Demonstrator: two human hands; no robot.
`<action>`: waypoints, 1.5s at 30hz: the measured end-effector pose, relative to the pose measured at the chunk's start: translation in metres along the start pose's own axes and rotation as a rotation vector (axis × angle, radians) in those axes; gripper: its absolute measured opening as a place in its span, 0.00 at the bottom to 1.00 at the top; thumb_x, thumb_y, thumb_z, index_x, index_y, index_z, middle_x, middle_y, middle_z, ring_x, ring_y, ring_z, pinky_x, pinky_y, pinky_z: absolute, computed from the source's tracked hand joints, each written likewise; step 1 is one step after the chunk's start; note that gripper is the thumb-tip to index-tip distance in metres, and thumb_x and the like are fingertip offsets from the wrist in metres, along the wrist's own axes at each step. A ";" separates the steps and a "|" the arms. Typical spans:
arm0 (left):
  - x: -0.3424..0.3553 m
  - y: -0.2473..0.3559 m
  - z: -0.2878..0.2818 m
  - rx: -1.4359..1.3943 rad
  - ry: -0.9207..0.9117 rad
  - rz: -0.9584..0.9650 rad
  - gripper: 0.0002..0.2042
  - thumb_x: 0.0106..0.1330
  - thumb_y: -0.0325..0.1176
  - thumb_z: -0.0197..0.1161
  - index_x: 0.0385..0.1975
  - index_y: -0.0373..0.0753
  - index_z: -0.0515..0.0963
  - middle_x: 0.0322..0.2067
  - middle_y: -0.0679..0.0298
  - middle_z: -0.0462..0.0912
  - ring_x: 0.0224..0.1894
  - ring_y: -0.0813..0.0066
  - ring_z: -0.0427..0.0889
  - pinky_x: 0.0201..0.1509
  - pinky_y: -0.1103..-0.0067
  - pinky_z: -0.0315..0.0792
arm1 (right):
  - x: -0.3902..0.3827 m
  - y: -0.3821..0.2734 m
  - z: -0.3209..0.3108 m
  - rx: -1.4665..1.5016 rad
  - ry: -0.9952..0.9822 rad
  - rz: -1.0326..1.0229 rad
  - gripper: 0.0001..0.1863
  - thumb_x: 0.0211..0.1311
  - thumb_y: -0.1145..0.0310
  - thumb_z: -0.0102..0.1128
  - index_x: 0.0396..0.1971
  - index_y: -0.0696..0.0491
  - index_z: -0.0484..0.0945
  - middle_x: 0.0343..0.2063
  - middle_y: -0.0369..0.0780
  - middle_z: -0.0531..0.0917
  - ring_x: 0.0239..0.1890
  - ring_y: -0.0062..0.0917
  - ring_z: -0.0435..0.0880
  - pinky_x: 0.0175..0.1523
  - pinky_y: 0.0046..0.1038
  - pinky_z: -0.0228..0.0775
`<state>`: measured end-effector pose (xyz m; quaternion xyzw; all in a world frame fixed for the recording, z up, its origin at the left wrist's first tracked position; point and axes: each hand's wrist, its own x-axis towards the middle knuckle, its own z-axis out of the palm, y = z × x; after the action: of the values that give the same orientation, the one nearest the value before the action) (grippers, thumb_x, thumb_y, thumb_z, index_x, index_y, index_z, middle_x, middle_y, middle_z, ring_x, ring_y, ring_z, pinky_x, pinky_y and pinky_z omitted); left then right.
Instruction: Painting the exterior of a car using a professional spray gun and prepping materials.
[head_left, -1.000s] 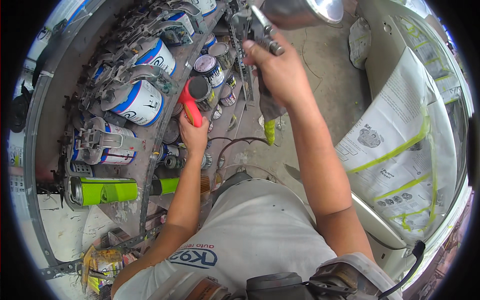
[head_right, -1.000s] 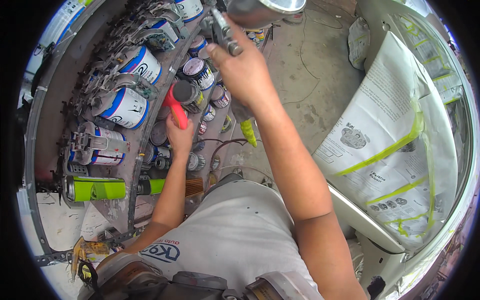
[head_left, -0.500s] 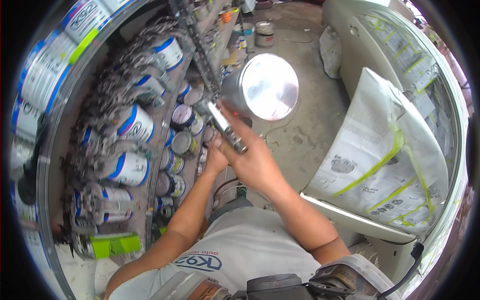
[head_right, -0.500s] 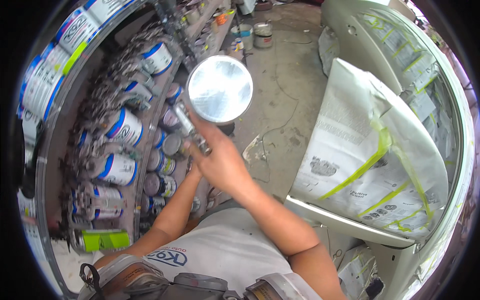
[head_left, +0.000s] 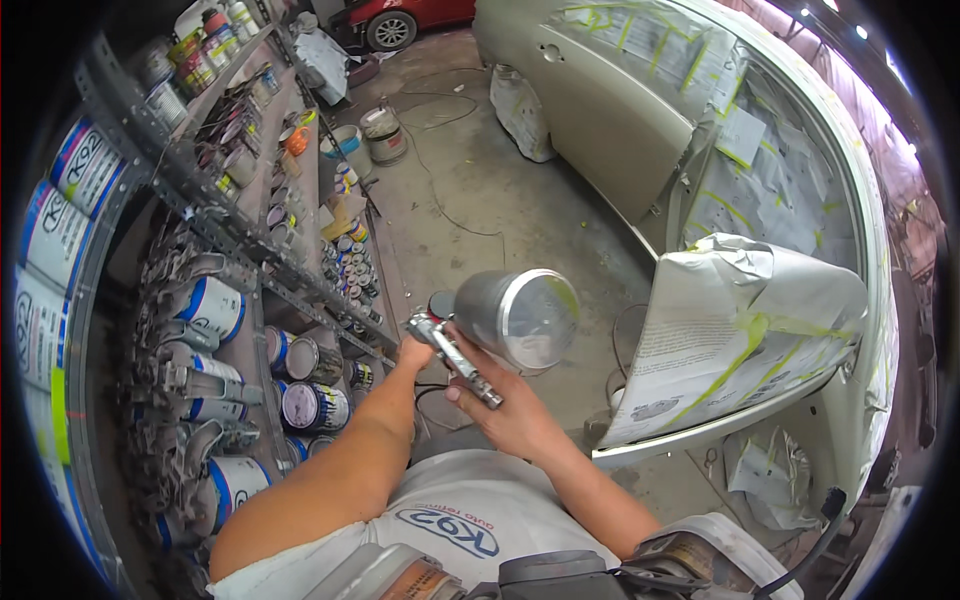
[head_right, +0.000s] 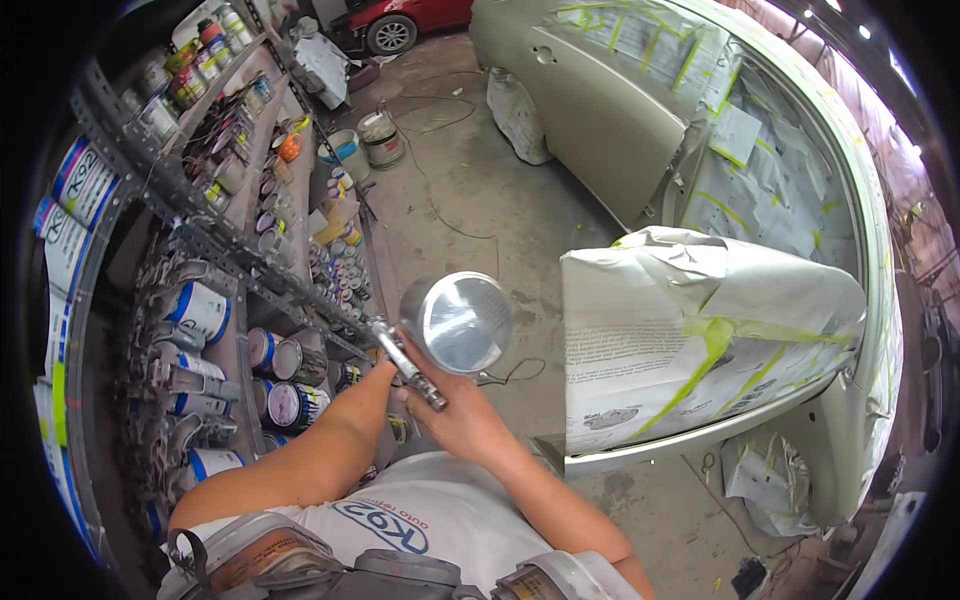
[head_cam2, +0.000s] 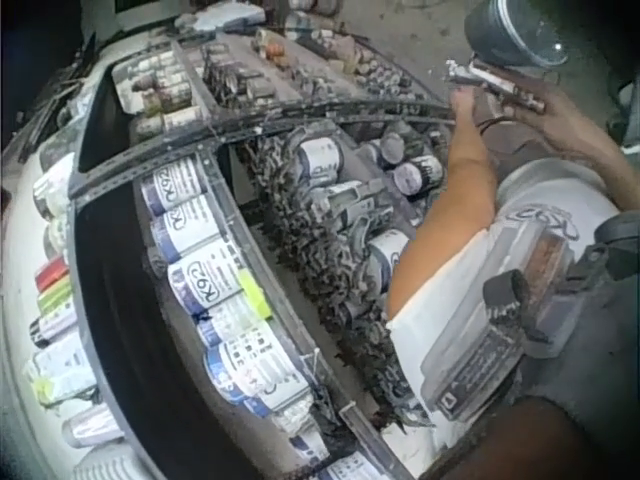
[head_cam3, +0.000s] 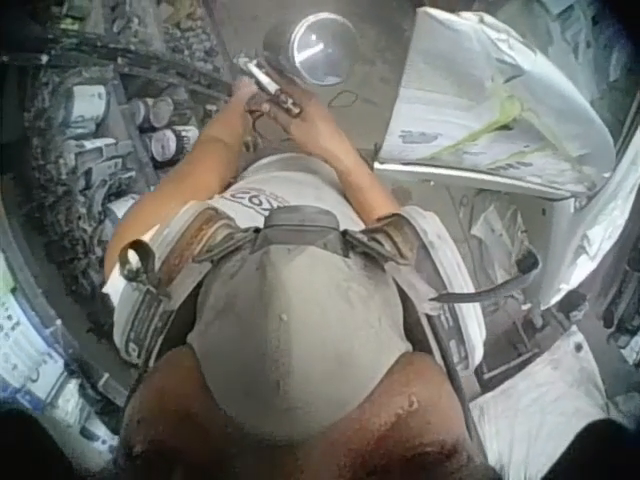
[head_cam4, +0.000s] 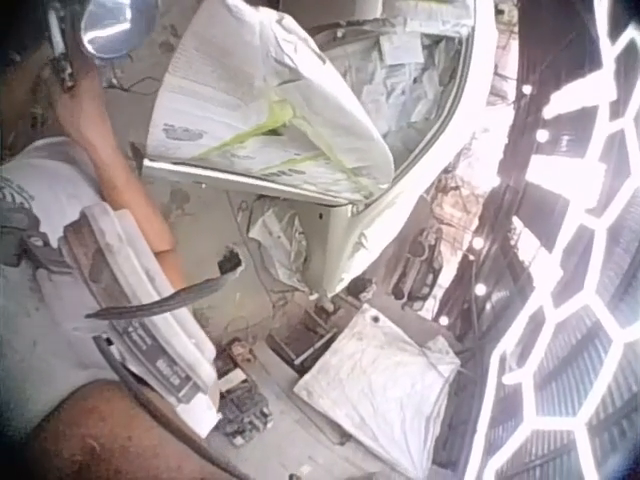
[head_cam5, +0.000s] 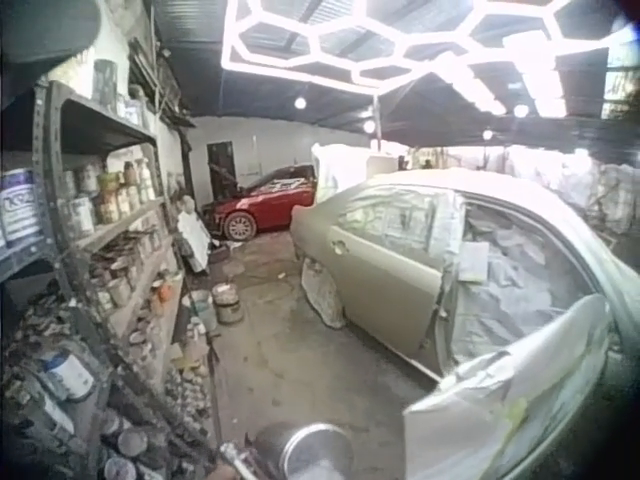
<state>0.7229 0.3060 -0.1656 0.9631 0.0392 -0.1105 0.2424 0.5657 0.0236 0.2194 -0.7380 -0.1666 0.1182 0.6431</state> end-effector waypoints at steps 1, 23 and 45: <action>0.000 0.058 -0.018 -0.184 -0.040 -0.197 0.27 0.54 0.56 0.62 0.43 0.37 0.82 0.48 0.47 0.81 0.52 0.49 0.79 0.52 0.63 0.73 | -0.003 0.014 -0.009 -0.015 0.111 0.044 0.35 0.65 0.69 0.60 0.70 0.44 0.57 0.64 0.43 0.69 0.54 0.26 0.74 0.63 0.29 0.61; 0.415 0.068 -0.217 -0.393 0.124 0.001 0.25 0.66 0.59 0.55 0.23 0.40 0.76 0.15 0.67 0.76 0.13 0.77 0.74 0.19 0.76 0.67 | 0.182 0.070 -0.148 0.273 1.459 0.026 0.27 0.68 0.71 0.55 0.65 0.51 0.62 0.52 0.40 0.78 0.43 0.24 0.82 0.42 0.24 0.74; 0.473 0.089 -0.378 -0.168 0.757 -0.004 0.28 0.63 0.43 0.63 0.61 0.39 0.67 0.51 0.45 0.78 0.54 0.48 0.77 0.57 0.63 0.70 | 0.444 0.251 -0.394 0.229 0.901 0.113 0.23 0.70 0.66 0.54 0.62 0.55 0.65 0.54 0.37 0.76 0.43 0.21 0.79 0.44 0.24 0.69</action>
<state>1.2681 0.4175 0.0895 0.9124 0.1366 0.2560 0.2885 1.1491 -0.1881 0.0457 -0.6481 0.1836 -0.1616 0.7212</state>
